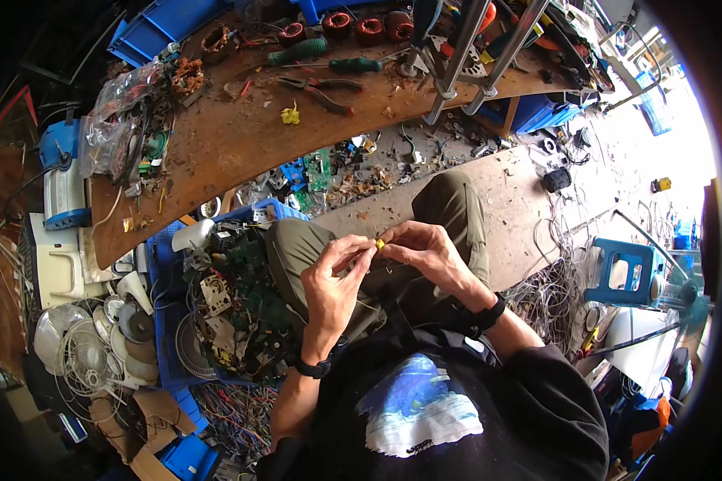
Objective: Breaking down electronic components to salvage copper coils and parts.
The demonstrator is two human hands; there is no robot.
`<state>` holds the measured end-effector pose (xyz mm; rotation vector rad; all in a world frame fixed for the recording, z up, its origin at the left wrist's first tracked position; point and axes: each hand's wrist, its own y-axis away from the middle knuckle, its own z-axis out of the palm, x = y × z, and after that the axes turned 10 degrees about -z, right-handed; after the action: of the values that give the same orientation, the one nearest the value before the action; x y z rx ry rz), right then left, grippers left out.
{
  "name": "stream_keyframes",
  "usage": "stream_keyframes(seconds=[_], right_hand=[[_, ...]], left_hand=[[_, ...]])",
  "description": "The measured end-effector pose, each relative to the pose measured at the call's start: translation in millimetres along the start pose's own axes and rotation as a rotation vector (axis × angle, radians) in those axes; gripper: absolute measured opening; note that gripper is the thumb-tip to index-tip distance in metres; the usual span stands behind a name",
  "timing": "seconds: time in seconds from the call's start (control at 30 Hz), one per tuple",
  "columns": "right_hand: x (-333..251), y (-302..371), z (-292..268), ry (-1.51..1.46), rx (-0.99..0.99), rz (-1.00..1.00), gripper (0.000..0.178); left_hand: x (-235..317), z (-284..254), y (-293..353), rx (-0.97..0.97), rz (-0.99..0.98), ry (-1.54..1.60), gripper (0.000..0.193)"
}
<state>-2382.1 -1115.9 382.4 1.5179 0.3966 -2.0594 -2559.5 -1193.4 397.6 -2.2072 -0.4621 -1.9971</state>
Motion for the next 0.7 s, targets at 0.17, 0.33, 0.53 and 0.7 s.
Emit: stream_keyframes(seconds=[0.17,0.33,0.53,0.7], right_hand=[[2,1,3,-0.111,0.016,-0.040,0.019],[9,3,6,-0.183,0.020,-0.081,0.018],[-4,6,8,-0.136,0.024,-0.087,0.020],[-1,7,6,-0.156,-0.022,-0.045,0.021]], left_hand=[[2,1,0,0.026,0.157,-0.155,0.027],[1,5,0,0.066,0.320,-0.228,0.028],[1,4,0,0.048,0.315,-0.222,0.024],[10,2,0,0.042,0.397,-0.267,0.020]])
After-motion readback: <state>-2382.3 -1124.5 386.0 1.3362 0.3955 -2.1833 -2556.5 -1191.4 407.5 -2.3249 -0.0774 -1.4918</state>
